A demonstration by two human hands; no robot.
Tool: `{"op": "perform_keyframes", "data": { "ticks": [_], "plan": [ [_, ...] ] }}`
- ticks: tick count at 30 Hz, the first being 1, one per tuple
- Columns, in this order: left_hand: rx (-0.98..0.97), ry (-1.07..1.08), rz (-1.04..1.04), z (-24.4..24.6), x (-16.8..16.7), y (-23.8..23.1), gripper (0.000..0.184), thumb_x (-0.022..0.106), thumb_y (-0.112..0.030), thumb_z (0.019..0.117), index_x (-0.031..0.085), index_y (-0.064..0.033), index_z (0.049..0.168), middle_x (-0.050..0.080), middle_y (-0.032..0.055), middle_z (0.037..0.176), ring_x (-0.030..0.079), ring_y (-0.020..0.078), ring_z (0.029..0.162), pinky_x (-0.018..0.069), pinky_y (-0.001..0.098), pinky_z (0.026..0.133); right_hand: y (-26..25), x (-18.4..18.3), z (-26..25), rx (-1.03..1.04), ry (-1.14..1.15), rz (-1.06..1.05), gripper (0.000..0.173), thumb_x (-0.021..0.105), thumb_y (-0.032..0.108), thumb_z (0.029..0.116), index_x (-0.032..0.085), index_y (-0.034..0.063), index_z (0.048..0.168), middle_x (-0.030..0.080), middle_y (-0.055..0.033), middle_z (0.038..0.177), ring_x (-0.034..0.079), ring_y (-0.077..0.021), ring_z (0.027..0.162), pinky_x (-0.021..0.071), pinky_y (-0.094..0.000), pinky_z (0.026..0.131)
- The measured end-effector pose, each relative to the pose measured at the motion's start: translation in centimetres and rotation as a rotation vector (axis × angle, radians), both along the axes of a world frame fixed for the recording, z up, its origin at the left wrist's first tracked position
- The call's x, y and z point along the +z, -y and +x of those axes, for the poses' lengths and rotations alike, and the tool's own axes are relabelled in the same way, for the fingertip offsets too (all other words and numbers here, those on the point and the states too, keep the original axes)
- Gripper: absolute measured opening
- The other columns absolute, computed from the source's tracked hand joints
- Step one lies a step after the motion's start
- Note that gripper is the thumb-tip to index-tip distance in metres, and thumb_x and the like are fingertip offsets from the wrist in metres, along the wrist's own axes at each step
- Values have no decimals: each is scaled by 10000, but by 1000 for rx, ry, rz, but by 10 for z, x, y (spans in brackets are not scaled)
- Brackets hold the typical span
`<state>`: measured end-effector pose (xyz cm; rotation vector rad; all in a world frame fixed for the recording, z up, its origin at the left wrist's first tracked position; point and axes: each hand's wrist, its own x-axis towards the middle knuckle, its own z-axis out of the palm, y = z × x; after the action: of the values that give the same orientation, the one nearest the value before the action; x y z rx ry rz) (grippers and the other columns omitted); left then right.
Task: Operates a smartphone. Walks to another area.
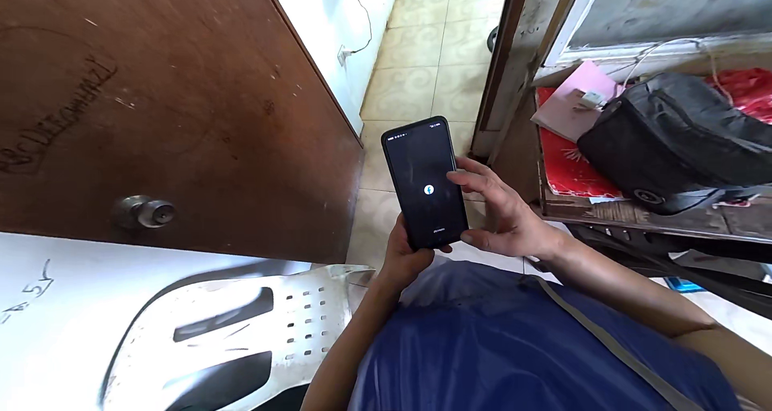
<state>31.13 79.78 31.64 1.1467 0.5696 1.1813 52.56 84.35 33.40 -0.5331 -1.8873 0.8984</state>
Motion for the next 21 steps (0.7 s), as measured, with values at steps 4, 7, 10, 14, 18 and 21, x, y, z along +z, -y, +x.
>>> {"op": "perform_keyframes", "data": {
  "ticks": [4,7,10,14,18,21],
  "plan": [
    [21,-8,-94,7,-7,10,589,555,155,732,402,-75,1252,725,-83,1079,733,89,935,629,318,806,3,-8,5,1,30,-21,689,704,321,901,456,62,1490,391,-197,1556,456,-135,1390,457,-266,1086],
    [40,-11,-263,17,-15,18,593,506,180,698,378,-37,1235,729,-61,1011,738,89,866,631,301,773,7,-19,12,9,35,-82,720,721,253,876,441,-15,1483,439,-216,1522,531,-134,1317,485,-270,1052],
    [12,-27,-319,17,-19,19,602,510,182,705,373,-26,1253,728,-40,1024,741,106,858,636,313,759,11,-32,20,10,49,-146,733,716,223,880,417,-33,1498,444,-223,1525,567,-130,1274,497,-278,1041],
    [17,-58,-293,16,-18,14,609,496,176,701,366,-9,1266,725,-49,1028,738,90,860,632,298,766,14,-39,26,-28,145,-96,688,710,231,883,458,-27,1469,514,-227,1462,553,-156,1300,470,-296,1068],
    [44,-39,-312,18,-16,8,587,494,176,681,408,-41,1220,739,-64,982,737,81,818,631,287,729,13,-41,29,-24,164,-57,657,709,235,877,481,22,1455,508,-224,1471,544,-165,1314,464,-293,1069],
    [39,-15,-302,17,-19,4,569,513,157,690,422,-53,1211,739,-65,982,738,84,827,632,297,722,12,-34,32,8,131,-101,639,710,232,882,499,34,1453,490,-212,1492,535,-141,1321,462,-283,1081]
  ]
}}
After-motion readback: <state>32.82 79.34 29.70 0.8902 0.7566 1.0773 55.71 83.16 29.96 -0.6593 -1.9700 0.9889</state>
